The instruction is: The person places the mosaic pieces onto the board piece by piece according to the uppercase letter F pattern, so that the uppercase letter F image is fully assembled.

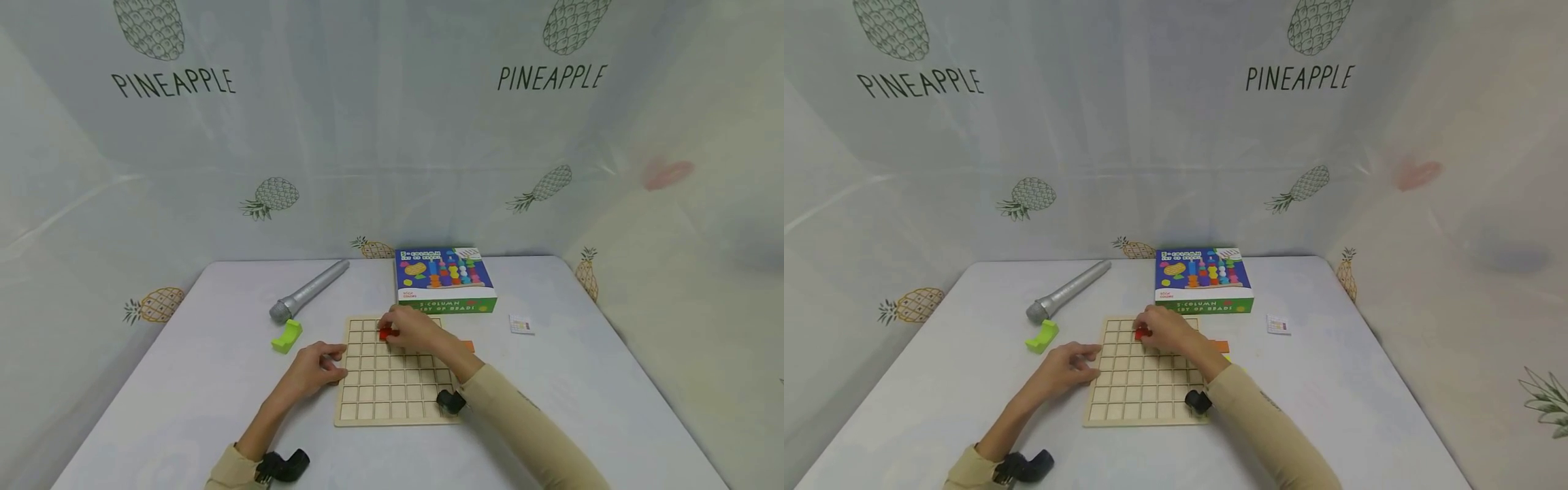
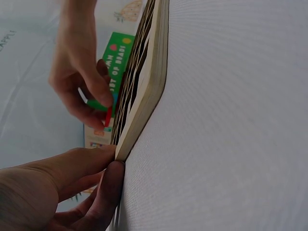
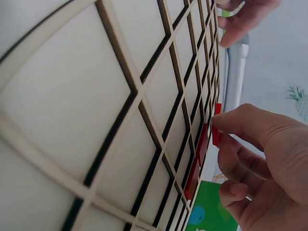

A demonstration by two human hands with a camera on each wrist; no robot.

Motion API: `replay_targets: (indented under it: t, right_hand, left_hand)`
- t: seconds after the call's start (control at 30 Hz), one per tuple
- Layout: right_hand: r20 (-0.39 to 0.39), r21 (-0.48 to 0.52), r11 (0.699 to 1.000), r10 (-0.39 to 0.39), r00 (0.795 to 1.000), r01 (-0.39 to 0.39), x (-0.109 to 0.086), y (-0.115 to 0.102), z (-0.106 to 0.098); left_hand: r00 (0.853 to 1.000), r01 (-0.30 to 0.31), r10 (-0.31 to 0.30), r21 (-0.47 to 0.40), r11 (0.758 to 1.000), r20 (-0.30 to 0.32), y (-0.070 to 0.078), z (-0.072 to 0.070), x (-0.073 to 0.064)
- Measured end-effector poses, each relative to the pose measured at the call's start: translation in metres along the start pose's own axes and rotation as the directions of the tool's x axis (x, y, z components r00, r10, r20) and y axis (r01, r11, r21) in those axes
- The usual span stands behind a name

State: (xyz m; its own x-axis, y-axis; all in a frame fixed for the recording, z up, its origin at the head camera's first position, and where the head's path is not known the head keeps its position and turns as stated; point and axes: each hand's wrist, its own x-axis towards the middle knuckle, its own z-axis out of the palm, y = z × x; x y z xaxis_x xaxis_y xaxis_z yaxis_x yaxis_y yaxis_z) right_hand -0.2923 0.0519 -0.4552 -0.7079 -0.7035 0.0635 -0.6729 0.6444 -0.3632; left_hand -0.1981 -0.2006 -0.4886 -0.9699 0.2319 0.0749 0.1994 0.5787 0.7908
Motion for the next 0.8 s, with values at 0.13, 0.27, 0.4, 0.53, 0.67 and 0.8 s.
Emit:
replay_targets:
  t: [0.13,0.27,0.4,0.53,0.67,0.8]
  right_hand:
    - [-0.001,0.013,1.0,-0.002,1.0,0.002,0.0019,-0.001,0.0008]
    - [0.001,0.019,1.0,0.005,1.0,-0.005,0.003,-0.0031,0.0008]
    - [0.006,0.029,0.999,0.015,1.0,-0.016,0.0034,-0.0053,0.0009]
    - [0.009,0.035,0.999,0.014,1.0,-0.014,0.0036,-0.006,0.0022]
    - [0.007,0.038,0.999,0.008,1.0,-0.008,0.0034,-0.0069,0.0031]
    - [0.009,0.048,0.999,0.005,1.0,-0.005,0.0028,-0.0083,0.0029]
  left_hand:
    - [1.0,0.001,-0.001,-0.006,1.0,-0.001,-0.0004,0.0002,0.0009]
    - [1.0,0.008,-0.008,-0.009,1.0,-0.004,-0.0008,0.0006,0.0019]
    - [1.0,0.01,-0.01,-0.007,1.0,-0.003,-0.0011,0.0009,0.0023]
    - [1.0,0.007,-0.007,-0.004,1.0,-0.005,-0.0012,0.0008,0.0016]
    - [1.0,0.013,-0.012,0.003,1.0,-0.011,-0.002,0.0015,0.0011]
    - [1.0,0.016,-0.016,0.015,1.0,-0.012,-0.0031,0.0027,0.0012]
